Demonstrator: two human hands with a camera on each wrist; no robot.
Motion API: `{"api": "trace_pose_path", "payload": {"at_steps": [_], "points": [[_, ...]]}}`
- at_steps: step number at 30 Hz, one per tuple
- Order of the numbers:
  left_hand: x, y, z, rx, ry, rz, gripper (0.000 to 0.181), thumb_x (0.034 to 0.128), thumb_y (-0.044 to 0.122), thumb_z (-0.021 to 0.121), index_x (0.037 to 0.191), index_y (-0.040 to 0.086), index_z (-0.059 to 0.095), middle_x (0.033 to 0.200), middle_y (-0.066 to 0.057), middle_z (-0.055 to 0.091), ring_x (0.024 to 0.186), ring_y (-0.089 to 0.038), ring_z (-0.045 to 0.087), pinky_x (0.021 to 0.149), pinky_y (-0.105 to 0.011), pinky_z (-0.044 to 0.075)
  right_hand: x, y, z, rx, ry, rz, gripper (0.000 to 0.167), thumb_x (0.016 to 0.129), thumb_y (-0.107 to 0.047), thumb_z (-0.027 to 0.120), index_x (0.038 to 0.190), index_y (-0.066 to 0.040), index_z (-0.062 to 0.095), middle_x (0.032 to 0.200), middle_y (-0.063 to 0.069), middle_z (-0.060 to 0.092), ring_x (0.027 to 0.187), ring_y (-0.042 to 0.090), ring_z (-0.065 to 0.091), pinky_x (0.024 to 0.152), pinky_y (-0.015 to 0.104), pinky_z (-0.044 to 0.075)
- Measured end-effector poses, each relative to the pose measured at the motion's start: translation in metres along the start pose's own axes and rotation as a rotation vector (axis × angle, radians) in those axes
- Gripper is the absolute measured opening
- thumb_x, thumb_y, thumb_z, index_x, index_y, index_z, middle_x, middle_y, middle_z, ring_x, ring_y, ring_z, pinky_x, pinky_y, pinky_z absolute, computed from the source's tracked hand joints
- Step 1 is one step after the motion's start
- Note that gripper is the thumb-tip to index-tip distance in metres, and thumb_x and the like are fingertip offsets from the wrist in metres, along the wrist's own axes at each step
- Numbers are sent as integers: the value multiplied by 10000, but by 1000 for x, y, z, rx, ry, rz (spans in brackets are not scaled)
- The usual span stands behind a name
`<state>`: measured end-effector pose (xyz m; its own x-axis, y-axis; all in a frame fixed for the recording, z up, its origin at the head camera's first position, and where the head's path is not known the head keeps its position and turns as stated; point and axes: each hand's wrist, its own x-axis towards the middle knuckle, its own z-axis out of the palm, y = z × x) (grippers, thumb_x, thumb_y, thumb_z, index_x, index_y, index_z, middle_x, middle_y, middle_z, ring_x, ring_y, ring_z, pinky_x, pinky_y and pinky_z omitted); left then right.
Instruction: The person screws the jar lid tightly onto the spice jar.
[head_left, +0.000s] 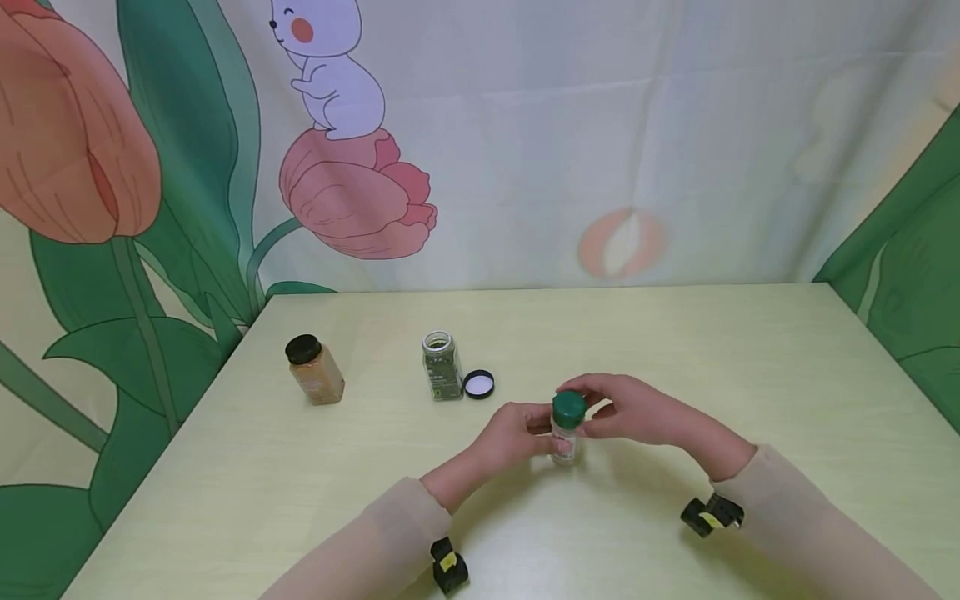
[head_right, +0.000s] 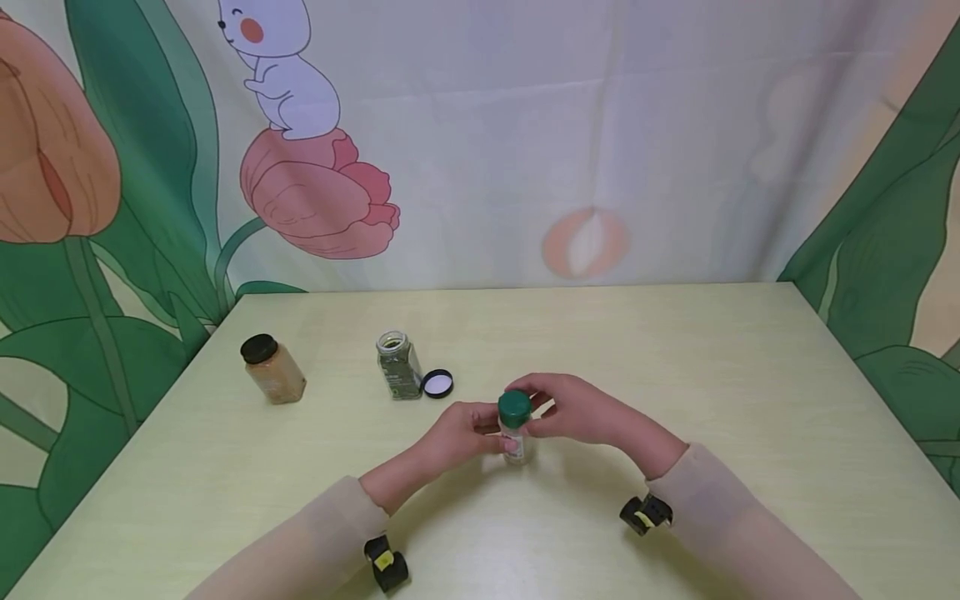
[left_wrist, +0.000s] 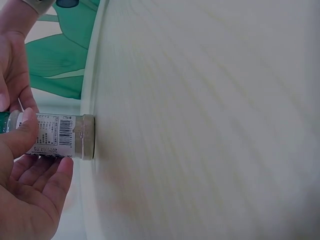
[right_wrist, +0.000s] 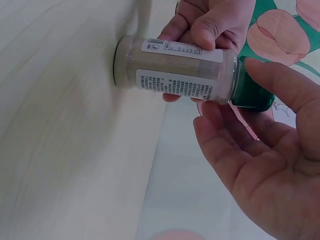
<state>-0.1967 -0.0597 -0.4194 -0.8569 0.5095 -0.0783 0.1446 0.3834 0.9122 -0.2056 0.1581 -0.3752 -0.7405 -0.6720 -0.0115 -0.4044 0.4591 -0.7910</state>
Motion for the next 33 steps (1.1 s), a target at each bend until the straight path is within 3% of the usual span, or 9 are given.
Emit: {"api": "trace_pose_path", "payload": {"at_steps": [16, 33], "points": [[-1, 0, 0, 15, 7, 7, 395, 934, 104, 745, 1306, -11, 677, 1328, -200, 691, 1306, -365, 635, 1127, -415, 521, -3, 0, 12, 11, 99, 5, 331, 946, -82, 721, 1241, 32, 625, 1199, 173, 681, 1130, 318, 660, 978, 400, 609], [-1, 1, 0, 10, -2, 14, 416, 940, 103, 737, 1331, -14, 658, 1358, -205, 669, 1319, -373, 622, 1125, -410, 522, -4, 1, 21, -40, 219, 65, 341, 915, -200, 784, 1186, -35, 657, 1128, 91, 724, 1086, 257, 668, 969, 486, 592]]}}
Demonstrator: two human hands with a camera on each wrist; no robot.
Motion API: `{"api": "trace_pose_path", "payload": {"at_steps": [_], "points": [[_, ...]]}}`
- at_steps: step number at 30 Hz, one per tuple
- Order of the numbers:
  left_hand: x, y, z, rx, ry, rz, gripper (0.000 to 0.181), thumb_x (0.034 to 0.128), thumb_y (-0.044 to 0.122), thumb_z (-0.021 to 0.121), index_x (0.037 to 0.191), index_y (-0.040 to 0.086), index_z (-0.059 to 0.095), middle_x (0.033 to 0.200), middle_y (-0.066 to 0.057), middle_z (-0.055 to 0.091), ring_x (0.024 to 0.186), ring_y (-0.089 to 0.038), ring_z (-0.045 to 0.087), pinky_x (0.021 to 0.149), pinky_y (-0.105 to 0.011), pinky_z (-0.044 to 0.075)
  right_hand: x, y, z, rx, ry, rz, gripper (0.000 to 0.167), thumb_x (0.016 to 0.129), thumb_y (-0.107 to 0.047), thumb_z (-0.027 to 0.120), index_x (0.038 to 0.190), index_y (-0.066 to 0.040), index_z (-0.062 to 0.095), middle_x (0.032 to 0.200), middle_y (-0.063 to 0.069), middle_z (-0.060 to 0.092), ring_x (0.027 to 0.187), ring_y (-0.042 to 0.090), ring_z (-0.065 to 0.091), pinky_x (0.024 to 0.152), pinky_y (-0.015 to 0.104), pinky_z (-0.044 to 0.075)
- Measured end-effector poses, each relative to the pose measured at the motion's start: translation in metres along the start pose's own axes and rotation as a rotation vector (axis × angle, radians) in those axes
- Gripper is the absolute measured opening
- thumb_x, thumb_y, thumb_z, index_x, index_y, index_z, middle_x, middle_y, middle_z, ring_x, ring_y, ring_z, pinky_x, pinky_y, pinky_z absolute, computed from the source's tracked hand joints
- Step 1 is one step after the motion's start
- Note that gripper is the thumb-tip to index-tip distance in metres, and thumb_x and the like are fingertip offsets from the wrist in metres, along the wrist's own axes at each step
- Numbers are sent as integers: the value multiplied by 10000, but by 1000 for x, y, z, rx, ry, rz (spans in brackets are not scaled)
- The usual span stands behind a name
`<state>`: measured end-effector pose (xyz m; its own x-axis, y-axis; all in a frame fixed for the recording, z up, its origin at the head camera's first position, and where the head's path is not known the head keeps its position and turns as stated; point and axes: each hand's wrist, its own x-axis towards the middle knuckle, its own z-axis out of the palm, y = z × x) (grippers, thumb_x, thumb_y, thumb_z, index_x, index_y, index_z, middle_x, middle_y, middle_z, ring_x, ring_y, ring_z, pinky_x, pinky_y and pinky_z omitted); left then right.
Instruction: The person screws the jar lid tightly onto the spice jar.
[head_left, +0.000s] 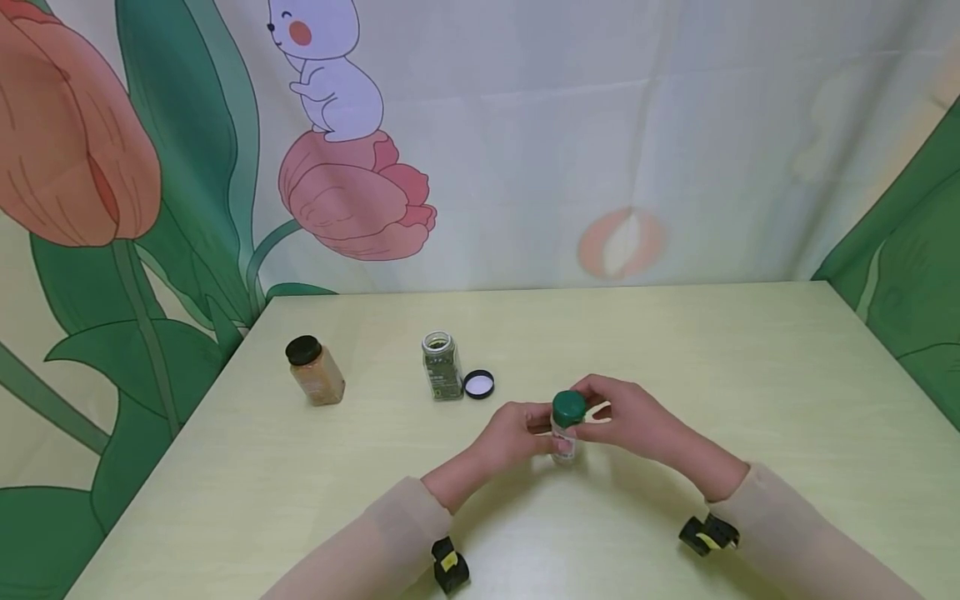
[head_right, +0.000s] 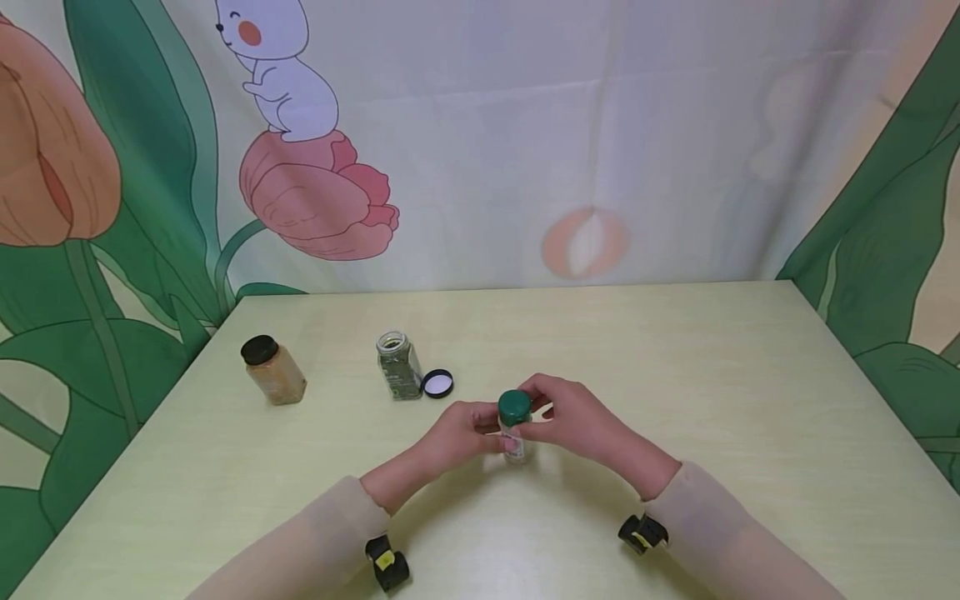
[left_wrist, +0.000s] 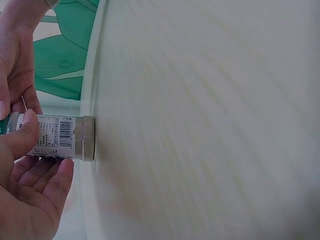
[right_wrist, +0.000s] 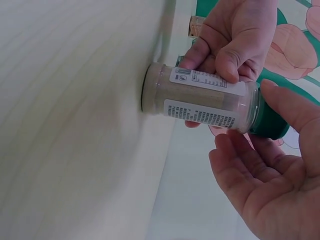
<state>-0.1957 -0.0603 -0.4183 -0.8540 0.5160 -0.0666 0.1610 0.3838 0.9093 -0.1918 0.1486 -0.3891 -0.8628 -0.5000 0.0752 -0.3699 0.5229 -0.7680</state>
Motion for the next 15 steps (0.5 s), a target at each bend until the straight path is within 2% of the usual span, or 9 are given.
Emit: {"api": "trace_pose_path", "payload": {"at_steps": [15], "points": [[-1, 0, 0, 9, 4, 14, 385, 950, 105, 726, 1311, -14, 673, 1364, -206, 665, 1310, -375, 628, 1118, -397, 529, -1, -1, 5, -19, 35, 9, 384, 891, -248, 813, 1143, -27, 623, 1092, 82, 720, 1061, 241, 672, 956, 465, 594]]}}
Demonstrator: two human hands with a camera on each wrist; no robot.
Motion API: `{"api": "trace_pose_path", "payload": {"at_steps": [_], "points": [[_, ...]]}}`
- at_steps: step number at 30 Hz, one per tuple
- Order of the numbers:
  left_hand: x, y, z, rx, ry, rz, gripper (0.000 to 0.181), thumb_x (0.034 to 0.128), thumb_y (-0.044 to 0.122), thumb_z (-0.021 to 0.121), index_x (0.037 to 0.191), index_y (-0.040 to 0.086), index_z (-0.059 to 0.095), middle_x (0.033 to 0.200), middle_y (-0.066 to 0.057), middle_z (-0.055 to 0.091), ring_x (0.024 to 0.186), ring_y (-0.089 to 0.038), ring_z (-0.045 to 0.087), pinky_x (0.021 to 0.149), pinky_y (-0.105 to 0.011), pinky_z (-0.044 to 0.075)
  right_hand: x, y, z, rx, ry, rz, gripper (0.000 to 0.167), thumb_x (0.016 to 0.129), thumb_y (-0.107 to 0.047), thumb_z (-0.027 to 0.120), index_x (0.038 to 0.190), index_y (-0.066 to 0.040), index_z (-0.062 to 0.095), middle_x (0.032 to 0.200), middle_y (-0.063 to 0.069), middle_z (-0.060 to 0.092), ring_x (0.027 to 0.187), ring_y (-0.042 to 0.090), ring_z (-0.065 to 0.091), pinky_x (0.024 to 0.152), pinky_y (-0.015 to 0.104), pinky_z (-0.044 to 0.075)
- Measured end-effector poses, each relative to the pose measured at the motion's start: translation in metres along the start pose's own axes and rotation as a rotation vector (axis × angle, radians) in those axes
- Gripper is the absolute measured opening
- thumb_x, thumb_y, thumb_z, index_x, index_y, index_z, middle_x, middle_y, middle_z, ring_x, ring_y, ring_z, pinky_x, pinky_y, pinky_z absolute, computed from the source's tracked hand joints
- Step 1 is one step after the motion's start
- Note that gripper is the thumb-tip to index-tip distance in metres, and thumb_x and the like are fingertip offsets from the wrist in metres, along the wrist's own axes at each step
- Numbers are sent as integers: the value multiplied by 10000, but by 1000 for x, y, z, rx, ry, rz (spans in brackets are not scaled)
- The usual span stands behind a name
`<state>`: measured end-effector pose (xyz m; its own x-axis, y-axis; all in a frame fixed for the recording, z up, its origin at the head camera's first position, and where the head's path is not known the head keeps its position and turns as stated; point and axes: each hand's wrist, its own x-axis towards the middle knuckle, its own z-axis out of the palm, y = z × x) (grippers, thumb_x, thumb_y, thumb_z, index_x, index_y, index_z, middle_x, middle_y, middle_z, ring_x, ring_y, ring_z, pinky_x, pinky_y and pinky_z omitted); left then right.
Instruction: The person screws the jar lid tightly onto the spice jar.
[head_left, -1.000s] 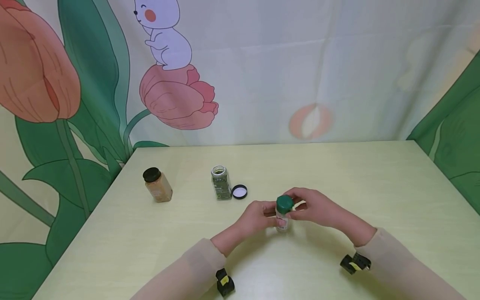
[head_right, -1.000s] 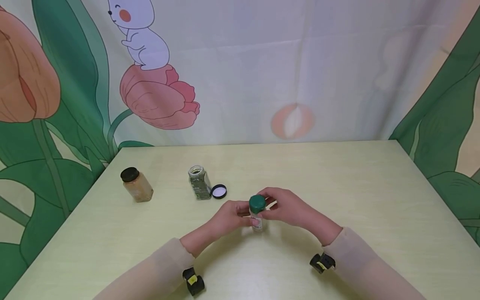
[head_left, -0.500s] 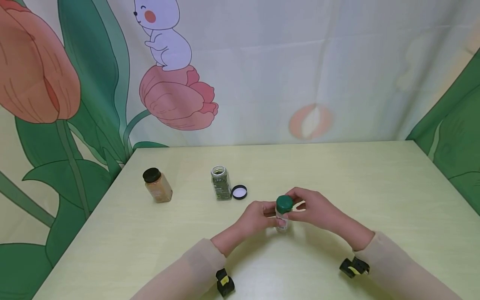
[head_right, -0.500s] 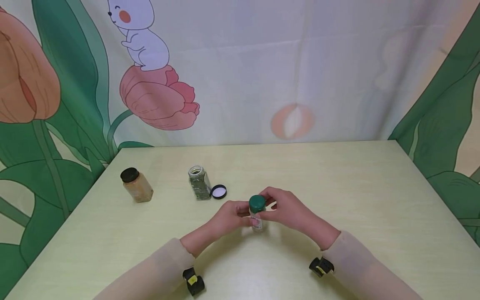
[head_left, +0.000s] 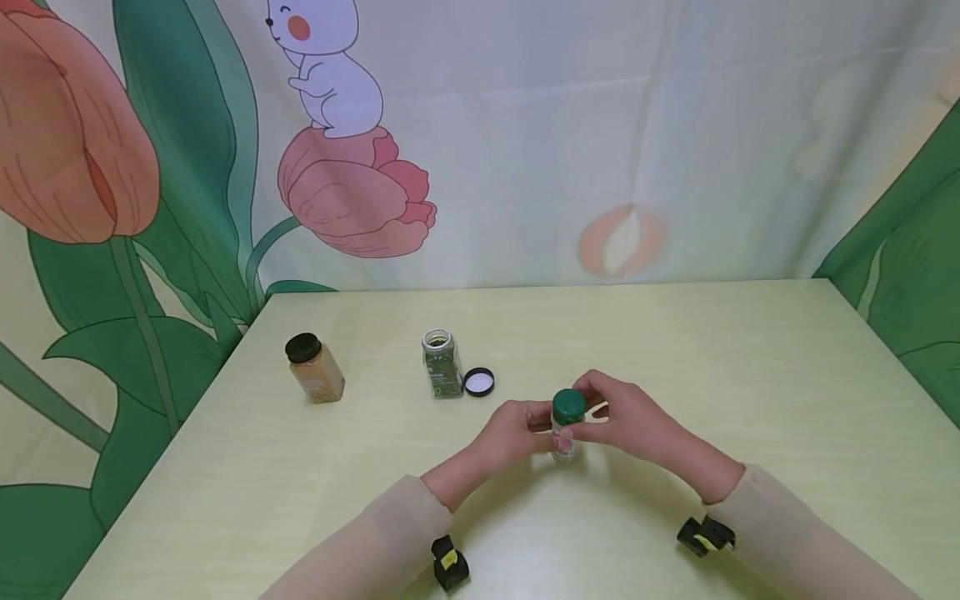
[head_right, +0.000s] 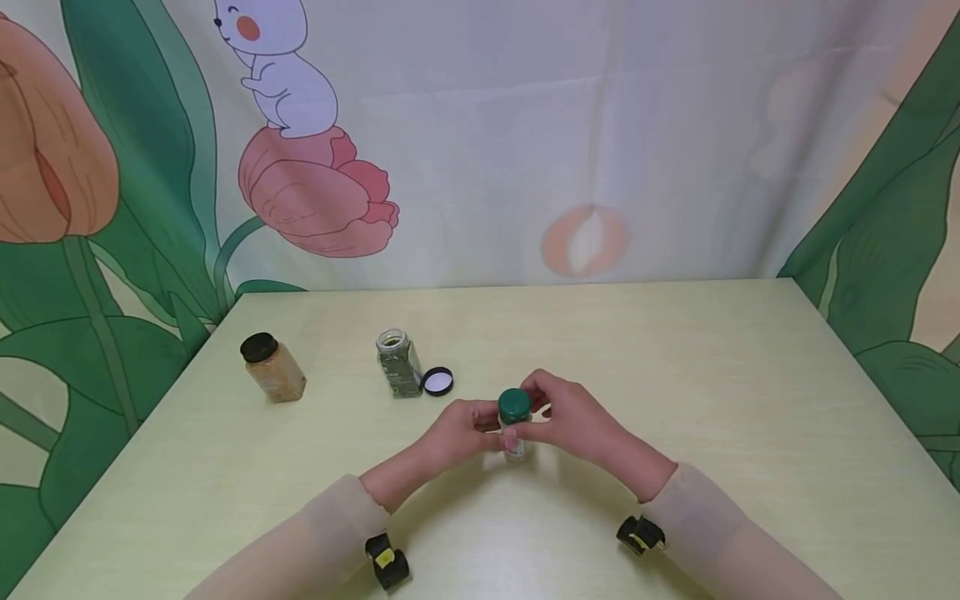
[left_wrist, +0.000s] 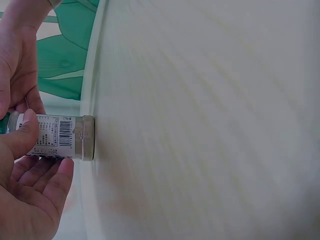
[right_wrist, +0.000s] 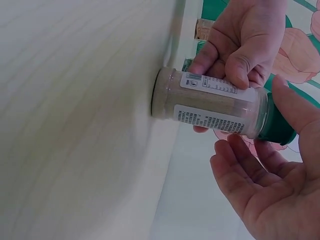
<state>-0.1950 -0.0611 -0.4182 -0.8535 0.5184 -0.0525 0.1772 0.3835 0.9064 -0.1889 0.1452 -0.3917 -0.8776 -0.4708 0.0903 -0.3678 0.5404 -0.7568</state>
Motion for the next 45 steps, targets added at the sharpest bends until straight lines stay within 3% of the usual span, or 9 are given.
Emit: {"api": "trace_pose_path", "payload": {"at_steps": [6, 12, 16, 22, 28, 38, 45], "points": [[2, 1, 0, 0, 2, -18, 379, 946, 106, 732, 1304, -7, 680, 1346, -203, 678, 1296, -359, 642, 1120, -398, 527, 0, 0, -7, -13, -55, -7, 469, 896, -275, 806, 1251, -27, 627, 1155, 87, 720, 1112, 264, 671, 982, 457, 588], [3, 0, 1, -5, -2, -37, 418, 933, 98, 744, 1329, -10, 661, 1332, -201, 687, 1314, -358, 629, 1125, -411, 522, 2, -3, -21, 28, -209, -23, 543, 959, -189, 717, 1414, 36, 526, 1335, 189, 645, 1231, 371, 626, 1009, 477, 582], [3, 0, 2, -11, -5, -44, 428, 934, 92, 742, 1340, -8, 654, 1338, -203, 682, 1320, -359, 624, 1118, -411, 528, 5, -3, -27, 62, -267, -52, 542, 962, -141, 679, 1429, 73, 505, 1340, 221, 641, 1248, 393, 620, 1006, 429, 590], [2, 0, 2, -16, -8, -39, 425, 933, 89, 742, 1337, -10, 656, 1332, -203, 685, 1319, -356, 625, 1115, -403, 531, 8, -4, -28, 70, -290, -66, 490, 967, -129, 675, 1389, 80, 541, 1298, 219, 669, 1235, 390, 635, 1007, 415, 592], [1, 1, 1, -25, -10, -34, 421, 934, 85, 738, 1335, -13, 656, 1335, -205, 683, 1321, -357, 623, 1117, -401, 529, 8, -2, -26, 66, -270, -72, 364, 977, -107, 673, 1301, 49, 615, 1275, 209, 680, 1194, 355, 655, 1002, 436, 596], [1, 0, 1, -4, -7, -30, 407, 936, 97, 740, 1324, -6, 667, 1330, -198, 689, 1314, -360, 629, 1117, -406, 529, 6, 0, -16, 56, -173, -47, 351, 950, -112, 725, 1257, 34, 641, 1222, 184, 698, 1141, 327, 676, 964, 405, 615], [0, 1, 1, -5, -6, -19, 390, 937, 97, 740, 1306, -13, 676, 1325, -198, 693, 1312, -364, 629, 1119, -400, 528, 3, 1, -12, 41, -121, -23, 320, 934, -110, 744, 1219, 7, 656, 1173, 149, 710, 1104, 294, 676, 974, 448, 604]]}}
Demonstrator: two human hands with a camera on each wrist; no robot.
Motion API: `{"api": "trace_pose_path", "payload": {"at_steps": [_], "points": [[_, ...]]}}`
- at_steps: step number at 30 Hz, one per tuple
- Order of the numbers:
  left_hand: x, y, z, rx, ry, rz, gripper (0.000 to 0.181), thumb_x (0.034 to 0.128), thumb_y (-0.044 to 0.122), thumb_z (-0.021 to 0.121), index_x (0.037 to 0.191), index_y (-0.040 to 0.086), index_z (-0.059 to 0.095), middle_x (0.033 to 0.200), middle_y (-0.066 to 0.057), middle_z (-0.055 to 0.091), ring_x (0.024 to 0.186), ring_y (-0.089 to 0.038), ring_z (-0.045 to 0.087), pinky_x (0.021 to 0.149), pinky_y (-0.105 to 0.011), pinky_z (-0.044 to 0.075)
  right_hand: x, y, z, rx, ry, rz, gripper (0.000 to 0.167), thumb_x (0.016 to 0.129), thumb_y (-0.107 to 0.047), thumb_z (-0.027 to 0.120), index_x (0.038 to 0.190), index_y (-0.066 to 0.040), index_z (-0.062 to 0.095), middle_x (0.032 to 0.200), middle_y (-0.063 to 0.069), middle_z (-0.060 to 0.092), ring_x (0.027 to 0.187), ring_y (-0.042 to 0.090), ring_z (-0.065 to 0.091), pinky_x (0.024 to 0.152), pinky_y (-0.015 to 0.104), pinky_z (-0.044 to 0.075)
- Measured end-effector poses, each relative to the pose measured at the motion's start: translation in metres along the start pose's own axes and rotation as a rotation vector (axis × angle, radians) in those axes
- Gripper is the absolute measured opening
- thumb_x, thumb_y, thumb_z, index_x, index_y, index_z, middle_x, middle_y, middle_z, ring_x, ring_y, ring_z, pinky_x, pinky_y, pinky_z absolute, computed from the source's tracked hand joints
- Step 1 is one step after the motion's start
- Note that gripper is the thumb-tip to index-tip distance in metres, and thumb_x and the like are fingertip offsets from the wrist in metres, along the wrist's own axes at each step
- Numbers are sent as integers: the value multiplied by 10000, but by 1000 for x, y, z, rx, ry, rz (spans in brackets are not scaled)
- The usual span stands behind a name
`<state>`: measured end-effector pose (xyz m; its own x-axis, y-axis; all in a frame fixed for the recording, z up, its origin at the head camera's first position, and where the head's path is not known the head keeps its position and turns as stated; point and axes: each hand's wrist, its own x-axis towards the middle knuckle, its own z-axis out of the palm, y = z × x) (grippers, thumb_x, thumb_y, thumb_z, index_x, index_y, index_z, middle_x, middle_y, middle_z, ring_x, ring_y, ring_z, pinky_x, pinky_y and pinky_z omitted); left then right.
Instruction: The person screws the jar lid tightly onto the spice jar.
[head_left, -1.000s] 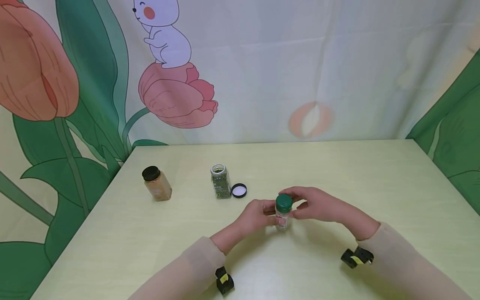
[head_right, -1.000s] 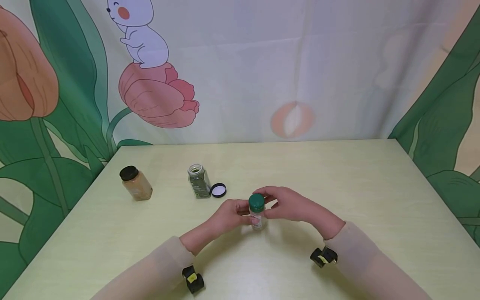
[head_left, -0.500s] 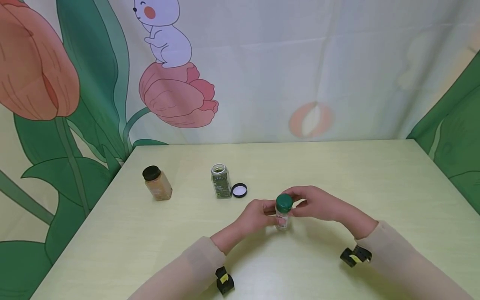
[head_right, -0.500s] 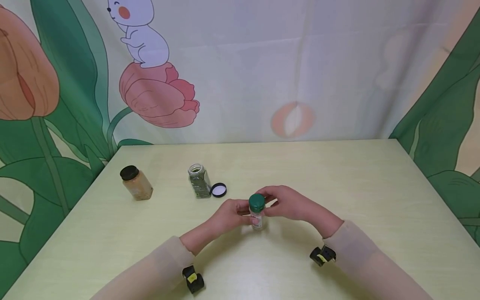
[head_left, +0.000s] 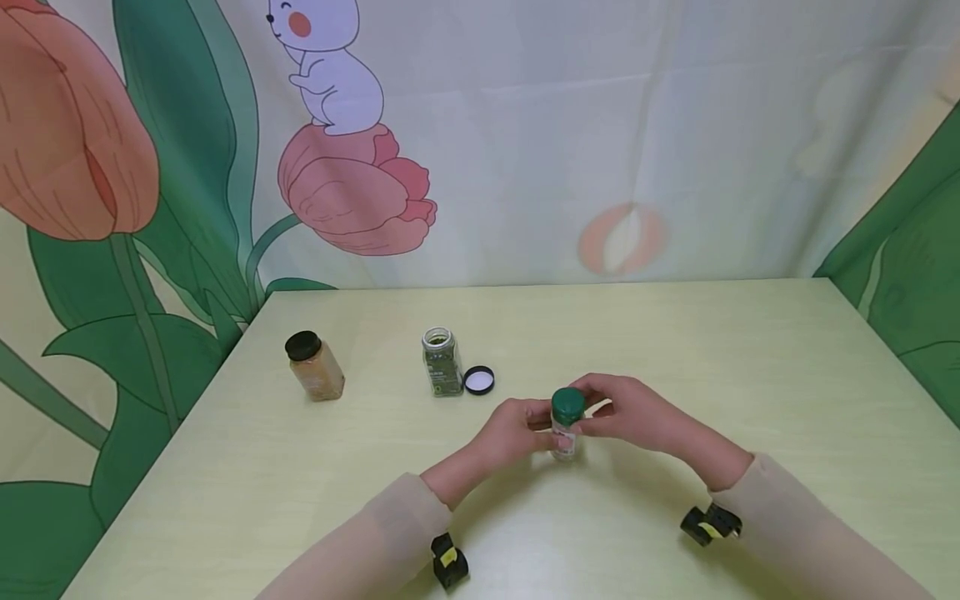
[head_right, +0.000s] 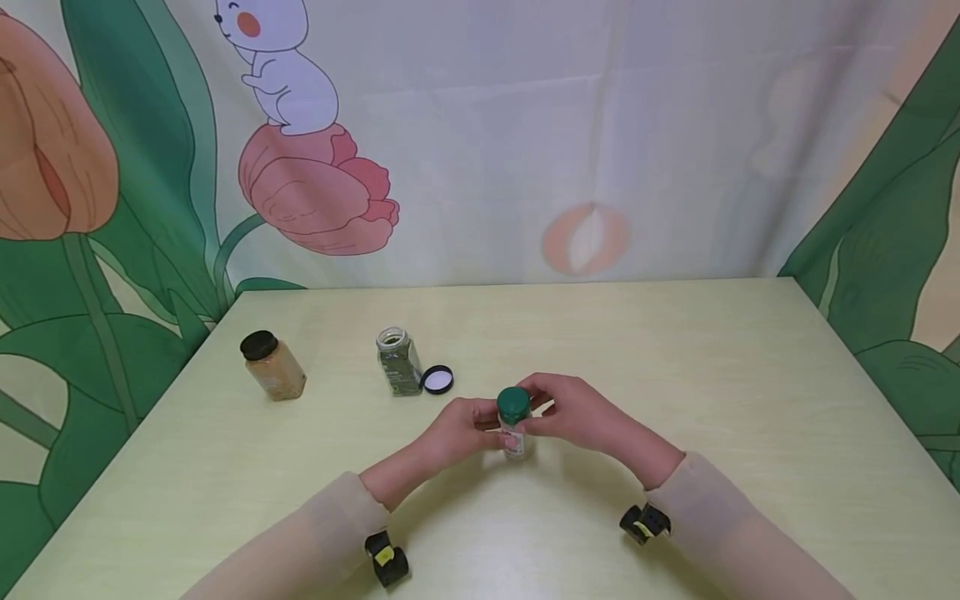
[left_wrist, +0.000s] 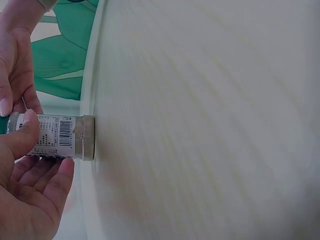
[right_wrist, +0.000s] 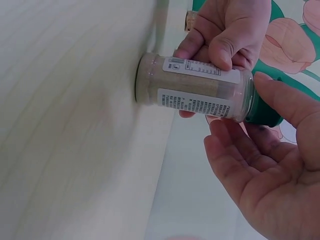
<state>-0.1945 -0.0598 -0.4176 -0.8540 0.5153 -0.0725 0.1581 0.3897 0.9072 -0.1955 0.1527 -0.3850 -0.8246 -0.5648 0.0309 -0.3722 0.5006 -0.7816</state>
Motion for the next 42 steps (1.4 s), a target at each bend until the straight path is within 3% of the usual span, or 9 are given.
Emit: {"api": "trace_pose_path", "payload": {"at_steps": [18, 30, 35, 42], "points": [[0, -1, -1, 8, -9, 1, 399, 942, 107, 736, 1319, -6, 670, 1351, -193, 678, 1316, -360, 628, 1133, -412, 517, -1, 1, 7, -16, 69, 11, 338, 912, -197, 786, 1177, -39, 648, 1135, 89, 716, 1069, 230, 667, 959, 461, 593], [2, -3, -1, 16, -2, -1, 404, 930, 110, 752, 1312, 1, 677, 1326, -194, 691, 1294, -365, 644, 1153, -459, 494, 0, 4, 8, -53, 72, 16, 341, 912, -231, 790, 1155, -47, 638, 1117, 79, 719, 1080, 251, 672, 953, 455, 592], [2, -3, -1, 17, 3, 3, 405, 930, 102, 748, 1314, -3, 674, 1325, -201, 689, 1280, -363, 654, 1131, -425, 517, -1, 4, 7, -71, 70, 22, 367, 897, -259, 806, 1155, -53, 647, 1122, 74, 722, 1077, 249, 674, 951, 461, 588], [2, -2, 0, 10, -1, 2, 401, 937, 101, 741, 1317, -6, 671, 1319, -198, 694, 1291, -358, 647, 1128, -407, 520, -3, 4, 3, -56, 23, 17, 455, 904, -273, 798, 1253, -36, 628, 1187, 100, 707, 1104, 266, 666, 967, 471, 592]]}}
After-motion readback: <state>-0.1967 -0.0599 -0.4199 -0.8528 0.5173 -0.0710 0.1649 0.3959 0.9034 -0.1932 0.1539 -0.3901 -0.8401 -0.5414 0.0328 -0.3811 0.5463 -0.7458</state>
